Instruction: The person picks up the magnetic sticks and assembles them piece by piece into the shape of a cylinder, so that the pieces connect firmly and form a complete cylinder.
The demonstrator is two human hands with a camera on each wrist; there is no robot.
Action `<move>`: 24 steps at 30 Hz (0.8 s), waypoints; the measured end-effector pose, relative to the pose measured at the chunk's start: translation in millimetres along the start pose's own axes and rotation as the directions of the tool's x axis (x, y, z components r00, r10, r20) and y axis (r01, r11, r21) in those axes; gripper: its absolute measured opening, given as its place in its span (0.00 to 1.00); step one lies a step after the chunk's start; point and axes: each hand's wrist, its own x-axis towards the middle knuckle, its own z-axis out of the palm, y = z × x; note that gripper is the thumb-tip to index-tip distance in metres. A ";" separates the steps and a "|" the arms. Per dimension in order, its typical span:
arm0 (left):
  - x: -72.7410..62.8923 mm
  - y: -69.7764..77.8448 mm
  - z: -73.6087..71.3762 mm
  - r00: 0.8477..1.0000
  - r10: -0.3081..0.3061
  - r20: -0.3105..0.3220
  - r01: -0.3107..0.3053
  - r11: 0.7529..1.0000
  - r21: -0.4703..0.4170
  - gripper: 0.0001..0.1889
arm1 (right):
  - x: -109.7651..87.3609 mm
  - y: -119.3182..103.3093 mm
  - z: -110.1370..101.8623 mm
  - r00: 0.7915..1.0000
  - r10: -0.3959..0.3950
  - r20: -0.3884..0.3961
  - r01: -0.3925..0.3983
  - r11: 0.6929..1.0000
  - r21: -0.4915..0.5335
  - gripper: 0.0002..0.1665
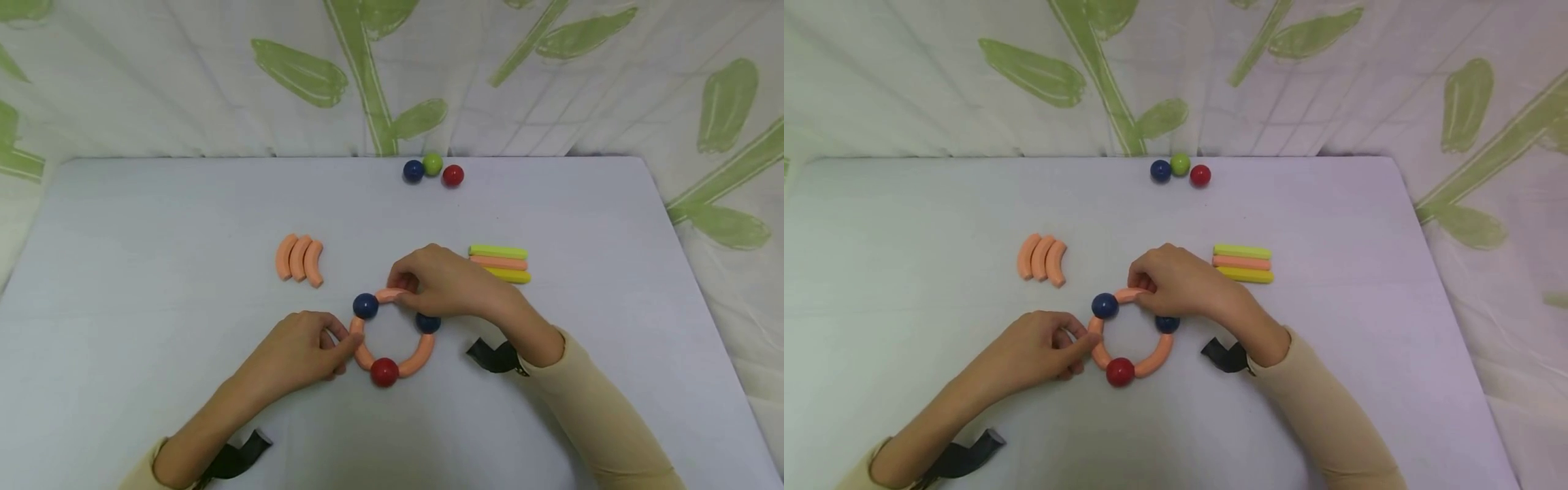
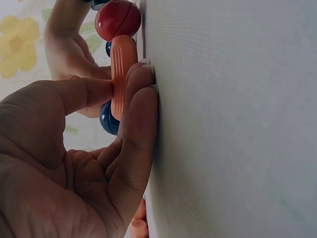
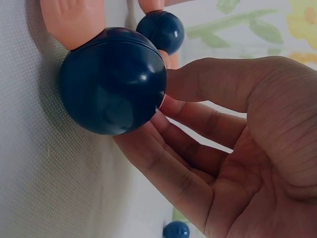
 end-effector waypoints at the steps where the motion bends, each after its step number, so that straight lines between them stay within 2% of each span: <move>1: 0.0 0.1 0.1 1.000 0.000 -0.011 0.000 1.000 0.007 0.20 | -0.2 -0.2 0.0 1.000 0.001 0.000 -0.001 1.000 0.000 0.04; 7: 1.0 0.5 0.4 0.997 -0.011 -0.079 0.015 0.999 0.050 0.19 | -0.1 -1.2 0.3 1.000 0.014 -0.005 -0.014 1.000 -0.002 0.04; 14: 2.7 1.2 -0.3 0.993 -0.025 -0.113 0.033 0.997 0.069 0.19 | 0.4 0.1 2.1 1.000 0.006 -0.030 -0.006 1.000 -0.003 0.03; 18: 2.5 0.6 -1.5 0.995 -0.024 -0.102 0.031 0.997 0.067 0.20 | 0.8 -0.1 2.6 0.999 0.022 -0.031 -0.022 1.000 0.001 0.02; 24: 1.6 -2.5 -4.6 0.999 -0.018 -0.045 0.021 0.998 0.053 0.21 | 1.2 1.8 2.0 1.000 0.012 -0.013 -0.012 1.000 0.016 0.05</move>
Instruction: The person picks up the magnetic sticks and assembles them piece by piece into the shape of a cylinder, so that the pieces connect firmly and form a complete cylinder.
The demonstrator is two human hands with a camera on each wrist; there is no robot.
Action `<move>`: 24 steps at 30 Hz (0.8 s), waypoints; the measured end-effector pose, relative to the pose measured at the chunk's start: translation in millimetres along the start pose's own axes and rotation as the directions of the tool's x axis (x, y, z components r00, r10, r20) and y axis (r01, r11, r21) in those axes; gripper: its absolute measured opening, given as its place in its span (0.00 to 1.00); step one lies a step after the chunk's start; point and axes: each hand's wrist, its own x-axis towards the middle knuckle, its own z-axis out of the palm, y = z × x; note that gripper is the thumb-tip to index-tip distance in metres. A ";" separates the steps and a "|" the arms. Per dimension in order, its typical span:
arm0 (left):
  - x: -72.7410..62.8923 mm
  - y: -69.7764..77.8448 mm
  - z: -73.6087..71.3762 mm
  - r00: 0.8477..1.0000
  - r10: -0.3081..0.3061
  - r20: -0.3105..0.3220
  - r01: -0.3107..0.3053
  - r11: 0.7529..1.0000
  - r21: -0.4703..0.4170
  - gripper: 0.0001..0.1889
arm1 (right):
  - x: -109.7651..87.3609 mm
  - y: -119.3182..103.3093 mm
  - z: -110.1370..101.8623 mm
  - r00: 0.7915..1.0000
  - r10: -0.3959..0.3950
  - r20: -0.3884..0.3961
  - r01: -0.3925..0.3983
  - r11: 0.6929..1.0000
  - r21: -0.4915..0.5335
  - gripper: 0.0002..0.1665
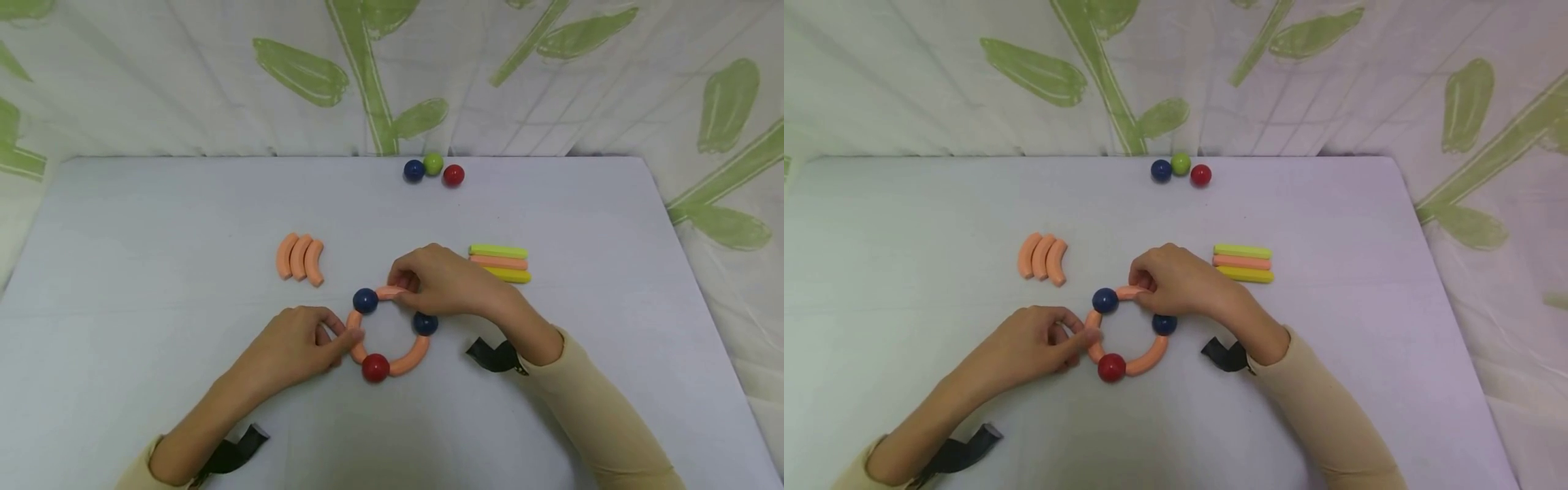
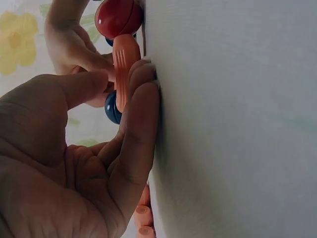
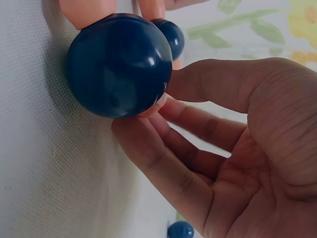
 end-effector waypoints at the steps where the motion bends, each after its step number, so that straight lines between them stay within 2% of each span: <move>1: -0.2 -0.3 -0.7 1.000 -0.003 0.004 0.003 1.000 0.000 0.22 | 0.2 0.2 -0.4 1.000 -0.008 0.003 0.008 1.000 0.005 0.06; 10: -1.1 -2.5 -0.9 1.000 0.008 0.018 -0.007 0.999 -0.052 0.19 | -1.5 2.2 0.5 1.000 -0.009 0.005 0.008 0.999 0.038 0.07; 18: 0.0 -2.9 -0.8 1.000 0.008 0.023 -0.006 0.997 -0.073 0.19 | -4.7 4.9 4.4 0.999 0.003 -0.036 -0.001 0.998 0.058 0.08; 24: 2.7 -1.6 -1.6 1.000 0.011 0.020 -0.009 0.998 -0.068 0.22 | -14.4 10.9 11.5 0.996 0.015 -0.090 -0.005 0.994 0.113 0.12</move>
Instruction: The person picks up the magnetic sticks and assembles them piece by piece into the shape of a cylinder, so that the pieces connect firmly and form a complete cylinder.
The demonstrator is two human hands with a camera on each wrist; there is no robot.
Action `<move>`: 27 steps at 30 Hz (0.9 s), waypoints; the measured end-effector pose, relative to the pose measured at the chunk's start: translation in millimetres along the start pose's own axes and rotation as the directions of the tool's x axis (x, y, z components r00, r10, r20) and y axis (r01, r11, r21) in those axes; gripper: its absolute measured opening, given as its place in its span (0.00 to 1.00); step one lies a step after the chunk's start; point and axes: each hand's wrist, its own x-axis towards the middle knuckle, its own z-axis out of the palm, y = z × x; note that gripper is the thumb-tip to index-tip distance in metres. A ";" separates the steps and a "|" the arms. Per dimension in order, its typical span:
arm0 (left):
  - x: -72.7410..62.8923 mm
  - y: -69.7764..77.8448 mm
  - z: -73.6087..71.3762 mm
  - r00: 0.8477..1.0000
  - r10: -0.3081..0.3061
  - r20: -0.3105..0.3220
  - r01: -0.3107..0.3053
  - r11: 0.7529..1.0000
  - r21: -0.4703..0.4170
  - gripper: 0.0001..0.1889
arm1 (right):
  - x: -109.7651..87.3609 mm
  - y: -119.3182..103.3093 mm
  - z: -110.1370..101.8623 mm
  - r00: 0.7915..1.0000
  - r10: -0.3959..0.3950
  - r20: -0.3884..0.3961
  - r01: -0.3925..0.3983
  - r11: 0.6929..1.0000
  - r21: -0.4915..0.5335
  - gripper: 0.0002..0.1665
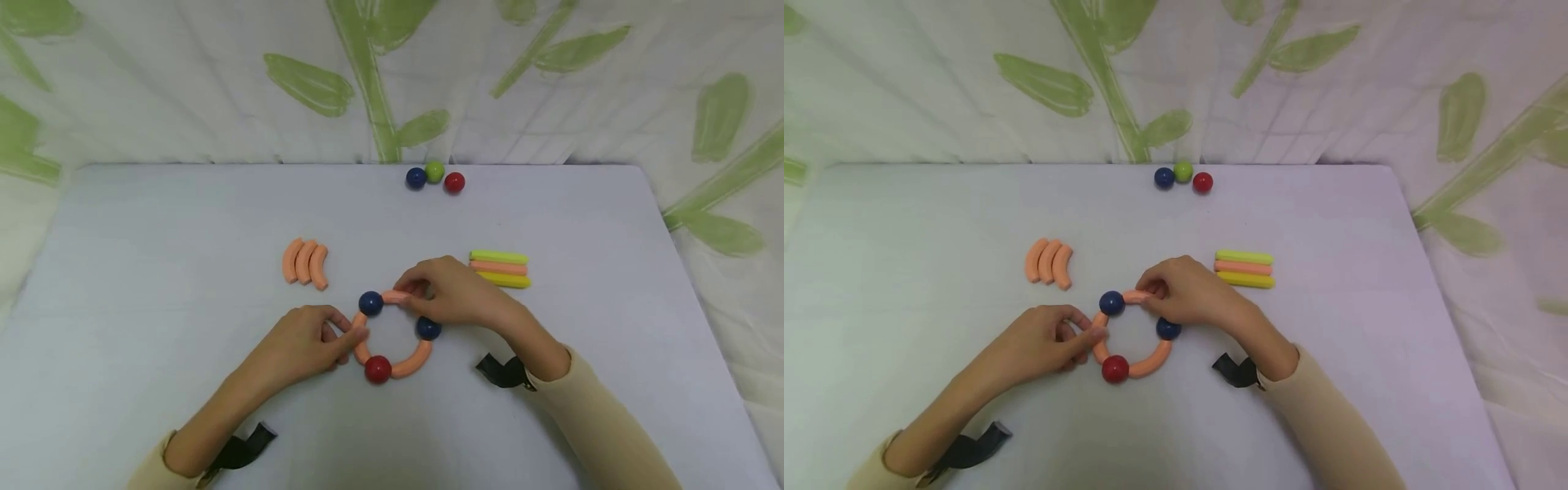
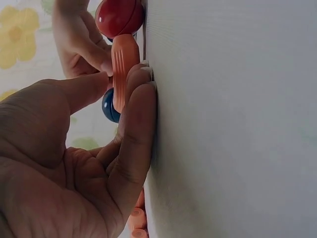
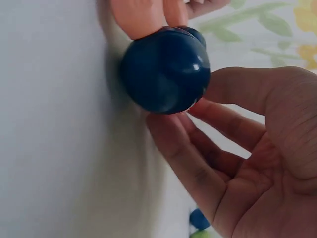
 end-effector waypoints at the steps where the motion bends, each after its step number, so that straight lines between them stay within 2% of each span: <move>1: 0.1 0.1 -0.4 1.000 -0.001 0.001 0.001 1.000 0.001 0.22 | -1.5 0.7 1.2 1.000 0.001 -0.007 -0.001 1.000 0.012 0.13; 6: 1.9 2.7 -4.2 0.999 0.030 0.017 -0.031 0.999 0.042 0.18 | -10.0 4.7 3.4 0.999 0.027 -0.028 -0.025 0.998 0.063 0.16; 9: 4.3 7.2 -7.3 0.998 0.065 0.018 -0.067 0.993 0.097 0.17 | -16.7 6.1 -0.9 0.998 0.003 -0.060 0.001 0.997 0.071 0.17; 12: 6.3 12.8 -9.4 0.996 0.087 0.015 -0.088 0.984 0.157 0.16 | -24.6 8.8 -9.5 0.991 -0.058 -0.124 0.066 0.996 0.066 0.16; 15: 7.8 17.3 -10.8 0.995 0.099 0.013 -0.099 0.975 0.197 0.17 | -32.0 16.6 -21.3 0.971 -0.091 -0.221 0.097 0.995 0.016 0.15; 17: 8.3 19.4 -11.0 0.995 0.096 0.015 -0.097 0.972 0.214 0.17 | -37.2 24.2 -29.5 0.954 -0.078 -0.291 0.068 0.997 -0.044 0.14; 20: 8.2 20.5 -11.7 0.996 0.092 0.016 -0.094 0.971 0.222 0.18 | -44.8 36.1 -40.7 0.934 -0.025 -0.355 -0.026 0.990 -0.137 0.13; 23: 6.2 19.1 -12.5 0.996 0.087 0.024 -0.091 0.972 0.218 0.19 | -51.1 44.8 -48.9 0.939 0.027 -0.344 -0.091 0.981 -0.171 0.12; 27: 2.7 17.0 -13.9 0.996 0.090 0.026 -0.094 0.974 0.207 0.20 | -55.0 51.2 -55.7 0.949 0.060 -0.310 -0.129 0.970 -0.207 0.14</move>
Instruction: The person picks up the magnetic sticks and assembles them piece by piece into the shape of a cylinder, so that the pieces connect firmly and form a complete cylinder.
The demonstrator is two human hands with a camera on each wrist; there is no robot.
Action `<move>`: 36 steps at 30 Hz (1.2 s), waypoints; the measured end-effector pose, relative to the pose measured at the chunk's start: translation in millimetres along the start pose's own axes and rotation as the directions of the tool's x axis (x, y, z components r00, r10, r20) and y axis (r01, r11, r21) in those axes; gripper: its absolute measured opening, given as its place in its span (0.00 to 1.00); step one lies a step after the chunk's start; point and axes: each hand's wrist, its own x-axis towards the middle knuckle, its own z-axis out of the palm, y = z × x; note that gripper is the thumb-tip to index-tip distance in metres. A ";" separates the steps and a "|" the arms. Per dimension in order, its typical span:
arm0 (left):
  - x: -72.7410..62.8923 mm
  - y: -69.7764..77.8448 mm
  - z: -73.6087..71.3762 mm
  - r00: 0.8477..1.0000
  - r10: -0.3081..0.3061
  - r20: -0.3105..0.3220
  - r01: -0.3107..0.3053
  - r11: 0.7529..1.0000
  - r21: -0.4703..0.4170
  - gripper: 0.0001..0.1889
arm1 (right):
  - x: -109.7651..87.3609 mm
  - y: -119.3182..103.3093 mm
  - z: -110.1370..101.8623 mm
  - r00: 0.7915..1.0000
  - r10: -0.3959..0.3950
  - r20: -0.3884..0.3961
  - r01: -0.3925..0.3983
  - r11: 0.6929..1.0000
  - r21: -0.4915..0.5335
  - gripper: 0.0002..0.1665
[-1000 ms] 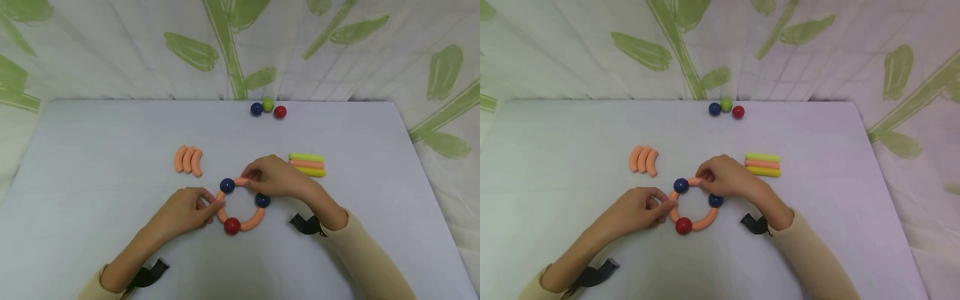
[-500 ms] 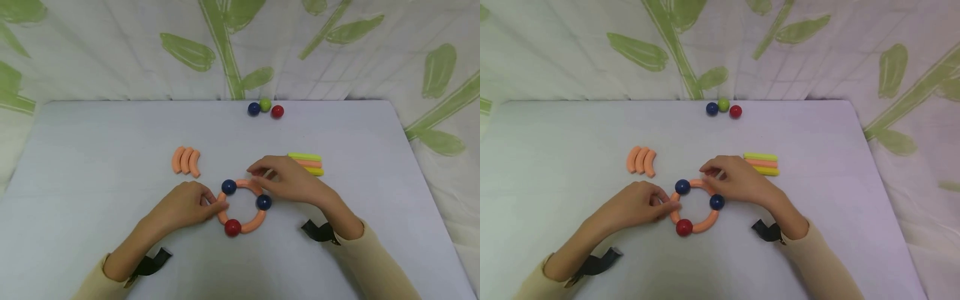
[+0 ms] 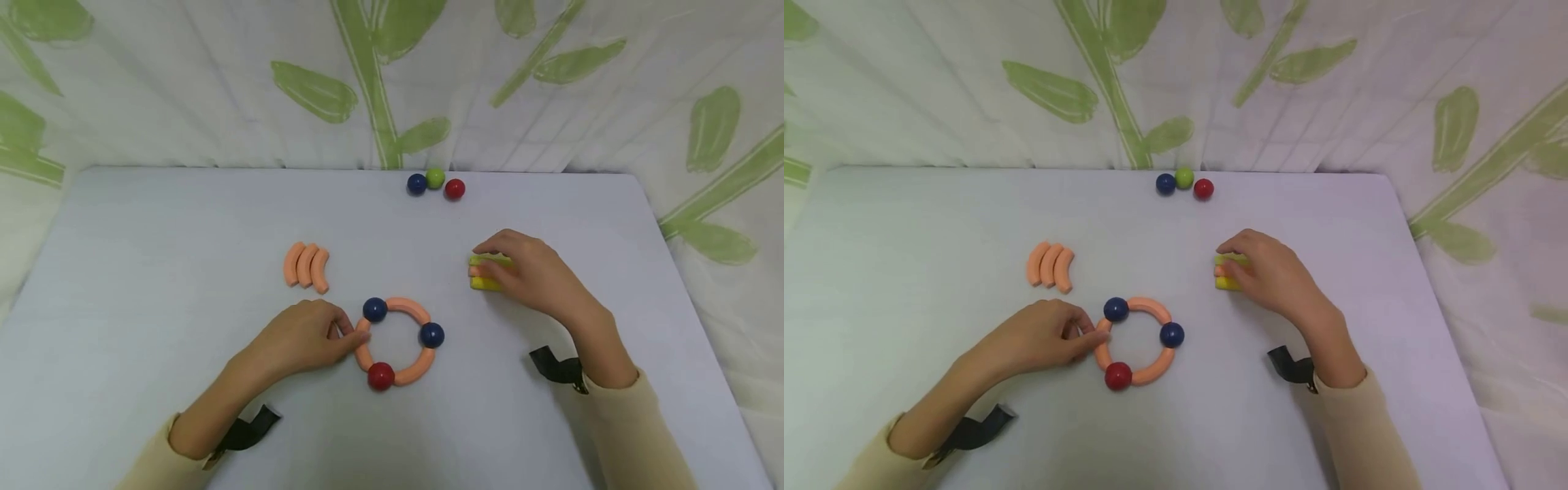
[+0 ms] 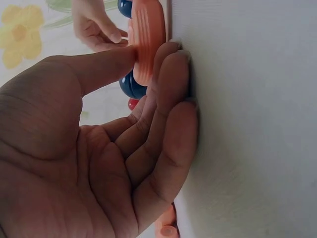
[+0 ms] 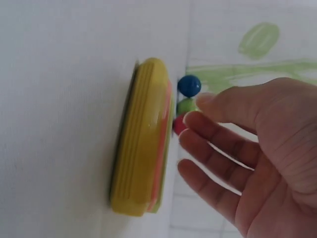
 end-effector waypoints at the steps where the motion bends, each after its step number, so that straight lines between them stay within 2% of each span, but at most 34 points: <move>1: -0.3 -0.5 0.5 1.000 0.002 -0.001 -0.002 1.000 -0.001 0.20 | -0.5 1.9 -0.1 1.000 0.010 0.006 -0.010 1.000 -0.016 0.15; 11: -0.6 -3.3 3.5 1.000 -0.014 -0.004 0.014 1.000 -0.026 0.19 | 1.6 11.7 -2.8 0.993 0.101 0.067 -0.093 0.989 -0.116 0.18; 19: -1.1 -1.5 10.0 0.997 -0.011 -0.074 0.005 0.997 -0.077 0.16 | 0.7 15.4 -3.1 0.992 0.108 0.064 -0.101 0.988 -0.114 0.18; 24: -1.4 -3.1 13.4 0.995 -0.041 -0.095 0.029 0.991 -0.128 0.18 | 1.5 20.0 -0.6 0.996 0.086 0.040 -0.081 0.992 -0.100 0.18; 31: -0.7 -10.8 14.0 0.993 -0.041 -0.112 0.018 0.980 -0.198 0.17 | 3.6 21.1 -0.5 0.998 0.060 0.023 -0.058 0.995 -0.081 0.18; 36: 0.3 -11.6 14.0 0.995 -0.026 -0.101 0.004 0.977 -0.215 0.17 | 2.0 17.5 -2.1 0.998 0.032 -0.062 -0.036 0.997 -0.071 0.21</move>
